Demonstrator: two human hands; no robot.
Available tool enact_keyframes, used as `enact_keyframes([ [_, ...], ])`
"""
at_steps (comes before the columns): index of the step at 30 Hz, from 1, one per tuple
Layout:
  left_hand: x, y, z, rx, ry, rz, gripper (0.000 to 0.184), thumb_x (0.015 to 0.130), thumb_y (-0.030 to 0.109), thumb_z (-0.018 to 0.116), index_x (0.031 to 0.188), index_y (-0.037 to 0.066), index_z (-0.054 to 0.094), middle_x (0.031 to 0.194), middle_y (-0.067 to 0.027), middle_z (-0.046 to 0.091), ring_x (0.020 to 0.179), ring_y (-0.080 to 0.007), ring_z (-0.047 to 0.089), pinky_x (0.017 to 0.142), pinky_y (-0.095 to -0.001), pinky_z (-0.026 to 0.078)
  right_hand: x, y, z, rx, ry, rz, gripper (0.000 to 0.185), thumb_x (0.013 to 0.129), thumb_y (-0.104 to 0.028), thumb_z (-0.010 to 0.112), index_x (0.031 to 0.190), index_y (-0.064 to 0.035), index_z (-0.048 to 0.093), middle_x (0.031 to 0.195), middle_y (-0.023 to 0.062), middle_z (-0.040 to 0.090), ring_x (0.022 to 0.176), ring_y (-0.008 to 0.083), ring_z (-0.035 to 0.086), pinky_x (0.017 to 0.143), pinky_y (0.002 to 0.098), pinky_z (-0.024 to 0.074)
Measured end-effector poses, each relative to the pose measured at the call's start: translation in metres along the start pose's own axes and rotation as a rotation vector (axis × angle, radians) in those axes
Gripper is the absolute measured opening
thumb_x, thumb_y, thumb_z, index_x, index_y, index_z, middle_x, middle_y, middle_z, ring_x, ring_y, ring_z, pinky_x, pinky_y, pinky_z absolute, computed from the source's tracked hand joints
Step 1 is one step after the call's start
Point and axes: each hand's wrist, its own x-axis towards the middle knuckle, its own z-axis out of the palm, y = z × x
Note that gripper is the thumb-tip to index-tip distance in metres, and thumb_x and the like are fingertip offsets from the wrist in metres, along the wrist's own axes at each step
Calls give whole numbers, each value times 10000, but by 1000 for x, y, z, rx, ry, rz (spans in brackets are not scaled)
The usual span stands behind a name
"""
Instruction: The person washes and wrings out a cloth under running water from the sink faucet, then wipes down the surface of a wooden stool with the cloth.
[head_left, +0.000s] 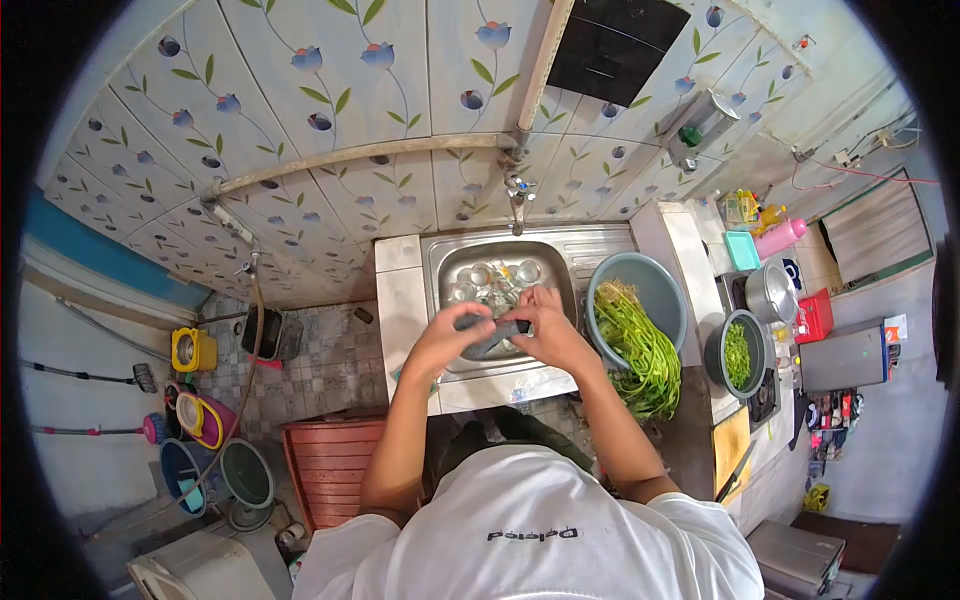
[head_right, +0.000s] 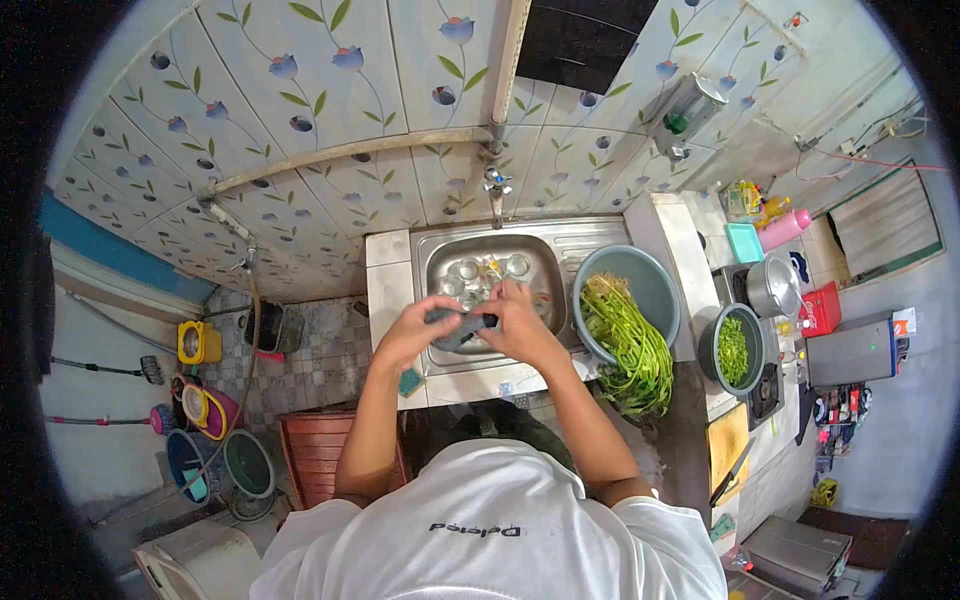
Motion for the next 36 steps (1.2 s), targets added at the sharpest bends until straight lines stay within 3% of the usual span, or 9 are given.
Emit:
enact_keyframes([
  [2, -13, 1, 3, 418, -169, 103, 224, 831, 116, 617, 1035, 33, 575, 954, -75, 586, 851, -130, 540, 705, -250, 453, -4, 3, -1, -188, 55, -102, 375, 718, -42, 658, 1084, -37, 578, 997, 160, 568, 889, 194, 553, 755, 313, 440],
  [5, -20, -5, 4, 714, -242, 189, 246, 821, 126, 630, 1041, 31, 573, 954, -80, 590, 852, -138, 547, 711, -256, 458, -5, 11, 3, 535, -212, 236, 267, 783, -112, 635, 1010, 20, 589, 867, 106, 615, 767, 167, 570, 686, 286, 444],
  [8, -24, -10, 5, 891, -225, 260, 281, 812, 132, 639, 1059, 24, 560, 953, -84, 593, 847, -154, 568, 729, -275, 475, -10, 12, 1, 796, -188, 311, 245, 810, -124, 623, 996, 31, 591, 810, 57, 613, 717, 132, 556, 653, 265, 440],
  [11, -44, 4, 24, 8, -279, -116, 318, 819, 124, 619, 1091, -6, 518, 958, -95, 601, 854, -198, 608, 763, -333, 502, -15, 23, -3, 996, -187, 378, 223, 831, -133, 610, 982, 32, 596, 783, 21, 607, 688, 99, 539, 623, 245, 431],
  [17, -53, -29, 58, -360, -107, -128, 332, 842, 142, 584, 1116, -23, 493, 1044, -114, 598, 941, -206, 603, 807, -366, 495, -37, 47, -23, 1220, -236, 539, 199, 845, -145, 601, 970, 10, 609, 753, -3, 596, 645, 53, 500, 554, 226, 405],
  [23, -66, -94, 113, -775, 130, -65, 330, 851, 122, 570, 1139, -9, 477, 1070, -107, 586, 998, -216, 580, 860, -370, 470, -73, 59, -26, 1073, -296, 449, 178, 850, -160, 597, 942, -9, 615, 726, -17, 587, 605, 63, 505, 513, 226, 399],
  [28, -105, -115, 144, -866, 272, 66, 324, 853, 103, 558, 1144, -10, 472, 1093, -96, 575, 1031, -221, 562, 875, -365, 458, -93, 69, -2, 1265, -481, 578, 160, 864, -135, 573, 958, -10, 602, 791, 3, 610, 652, 89, 564, 571, 242, 461],
  [32, -143, -137, 151, -714, 393, 86, 327, 853, 93, 553, 1155, 1, 470, 1098, -73, 566, 1020, -194, 555, 864, -339, 453, -121, 67, 35, 1344, -627, 649, 165, 870, -122, 561, 988, -10, 589, 849, 23, 623, 685, 105, 595, 604, 265, 502],
  [36, -179, -167, 151, -462, 677, 135, 303, 848, 88, 568, 1135, 22, 497, 1043, -50, 578, 973, -154, 558, 843, -316, 453, -141, 35, 37, 1383, -776, 685, 183, 872, -119, 556, 1021, -14, 576, 894, 38, 625, 728, 116, 607, 636, 285, 521],
])
